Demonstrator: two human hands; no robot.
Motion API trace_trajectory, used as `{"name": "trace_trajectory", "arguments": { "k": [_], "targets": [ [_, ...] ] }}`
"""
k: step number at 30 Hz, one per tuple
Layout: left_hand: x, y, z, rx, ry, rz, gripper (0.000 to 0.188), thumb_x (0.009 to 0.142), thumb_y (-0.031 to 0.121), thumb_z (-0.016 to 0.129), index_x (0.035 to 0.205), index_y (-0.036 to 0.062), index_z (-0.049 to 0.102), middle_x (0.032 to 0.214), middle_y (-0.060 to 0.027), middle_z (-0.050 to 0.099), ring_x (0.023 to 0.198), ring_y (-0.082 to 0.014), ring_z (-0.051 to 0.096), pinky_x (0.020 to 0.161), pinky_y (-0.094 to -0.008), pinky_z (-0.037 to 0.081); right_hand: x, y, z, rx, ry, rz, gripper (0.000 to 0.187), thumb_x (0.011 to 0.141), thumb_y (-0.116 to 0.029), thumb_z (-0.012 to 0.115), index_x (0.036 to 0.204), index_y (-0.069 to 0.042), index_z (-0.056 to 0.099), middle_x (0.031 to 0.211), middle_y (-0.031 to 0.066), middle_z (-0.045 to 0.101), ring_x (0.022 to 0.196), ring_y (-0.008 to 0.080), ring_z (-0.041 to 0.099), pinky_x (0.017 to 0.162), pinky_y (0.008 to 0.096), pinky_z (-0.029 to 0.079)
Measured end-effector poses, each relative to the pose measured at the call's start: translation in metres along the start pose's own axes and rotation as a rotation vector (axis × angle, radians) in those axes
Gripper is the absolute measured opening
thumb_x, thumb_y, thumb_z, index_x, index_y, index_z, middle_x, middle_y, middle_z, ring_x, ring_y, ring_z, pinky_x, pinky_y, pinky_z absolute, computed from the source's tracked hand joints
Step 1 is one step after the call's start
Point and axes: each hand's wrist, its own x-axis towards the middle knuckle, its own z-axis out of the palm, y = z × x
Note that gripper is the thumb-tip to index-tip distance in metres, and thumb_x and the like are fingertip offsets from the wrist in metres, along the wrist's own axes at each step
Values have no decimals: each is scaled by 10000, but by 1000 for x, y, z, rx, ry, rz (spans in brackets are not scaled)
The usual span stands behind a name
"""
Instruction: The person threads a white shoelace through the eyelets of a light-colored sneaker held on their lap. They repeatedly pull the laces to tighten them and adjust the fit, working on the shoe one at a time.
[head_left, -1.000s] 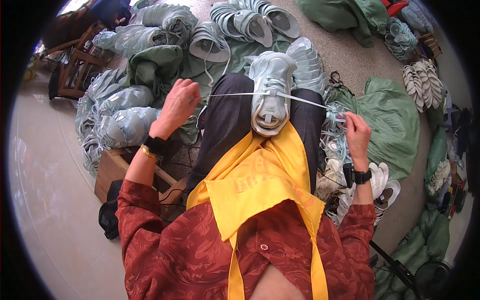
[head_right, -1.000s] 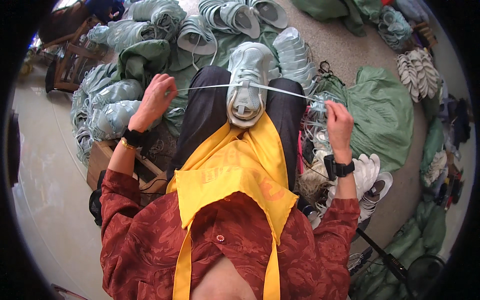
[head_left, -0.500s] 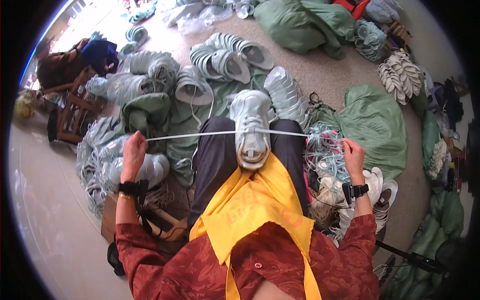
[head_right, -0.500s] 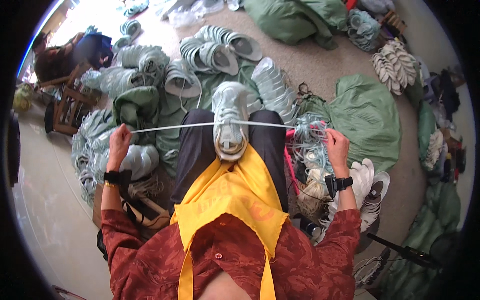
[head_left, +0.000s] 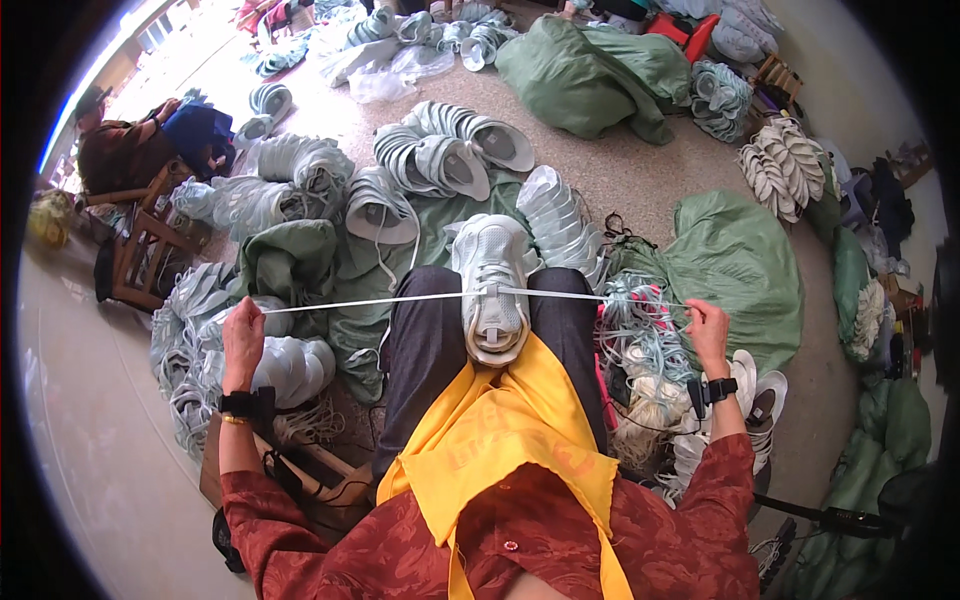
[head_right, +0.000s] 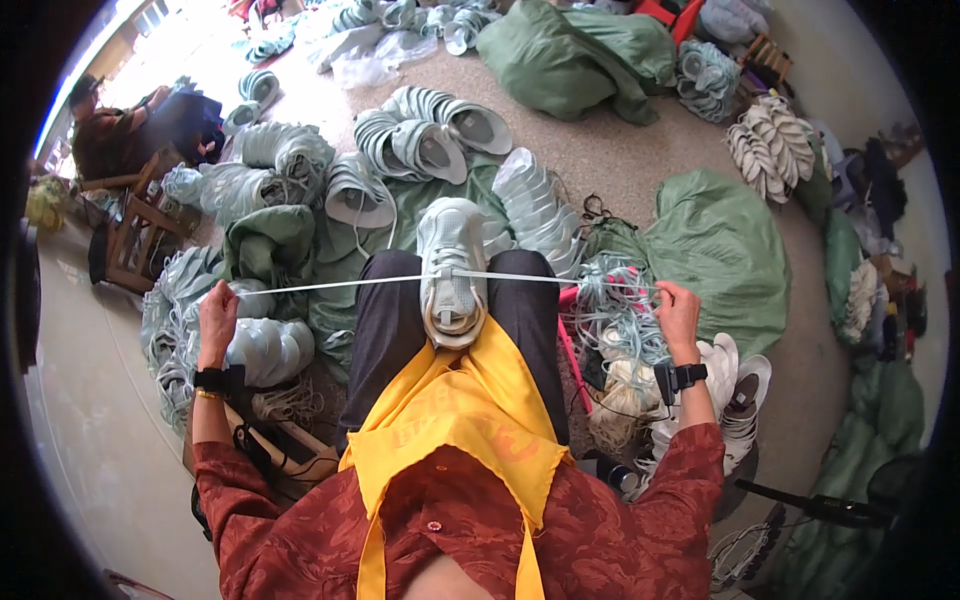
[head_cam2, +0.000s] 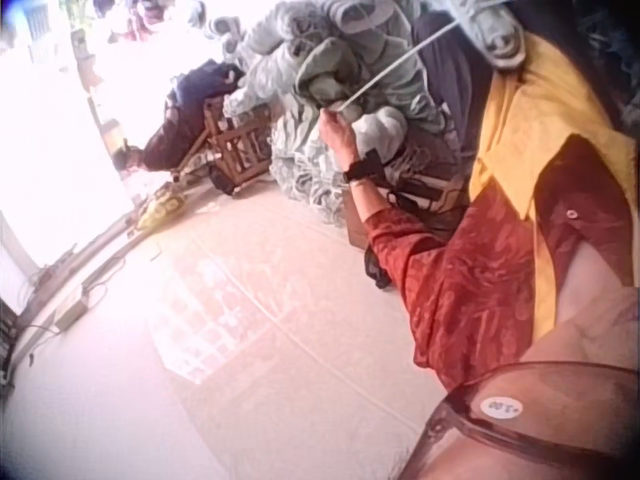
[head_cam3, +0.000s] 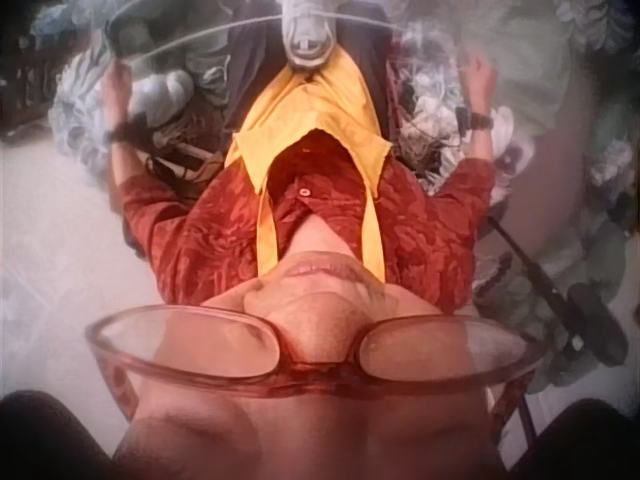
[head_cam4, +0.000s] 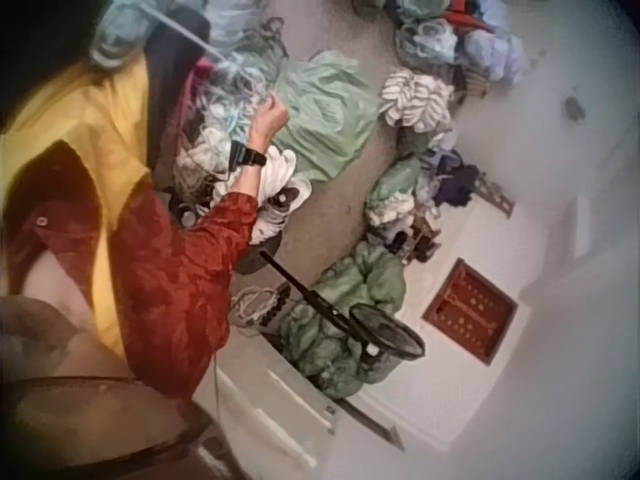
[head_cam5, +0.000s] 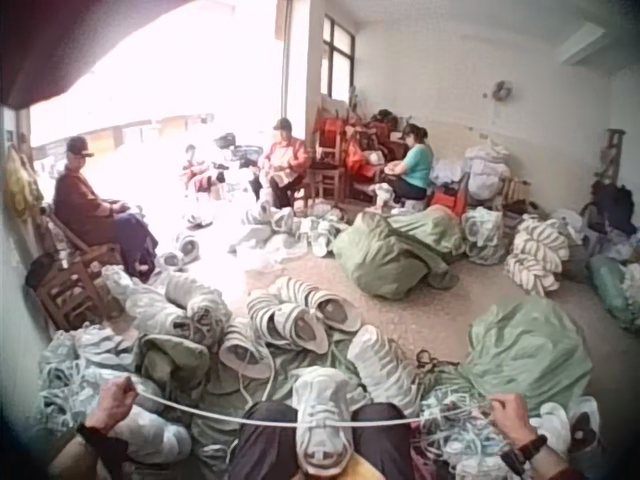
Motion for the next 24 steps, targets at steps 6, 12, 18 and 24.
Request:
{"name": "trace_trajectory", "arguments": {
  "k": [6, 12, 18, 24],
  "targets": [
    [1, -8, -3, 37, -6, -10, 101, 858, 27, 634, 906, 1, 549, 805, -182, 608, 804, -396, 619, 714, -473, 471, 0, 15, -5, -83, -37, -10, 195, 924, -48, 600, 1034, 10, 750, 779, 143, 745, 535, 192, 691, 518, 332, 530],
    [14, 17, 3, 23, 7, 40, 66, 856, 11, 597, 917, 7, 570, 829, -181, 597, 802, -385, 614, 708, -461, 470, 5, 54, 6, -16, -82, 71, 152, 907, -68, 624, 930, 34, 735, 695, 132, 708, 569, 200, 710, 501, 337, 532],
    [36, 59, 26, -82, -112, 143, 61, 841, 22, 603, 888, 8, 567, 782, -188, 596, 759, -380, 600, 692, -451, 471, 18, 25, 26, -215, -444, -41, 206, 913, -123, 632, 778, 20, 696, 621, 81, 680, 516, 146, 668, 486, 297, 547],
    [106, 145, 6, -186, 54, 344, 53, 895, 50, 603, 923, 5, 607, 754, -157, 630, 647, -208, 579, 643, -349, 484, 80, -69, 3, 366, -674, 124, 166, 999, -130, 606, 952, -4, 703, 811, 68, 722, 683, 126, 703, 600, 261, 573]
  ]
}}
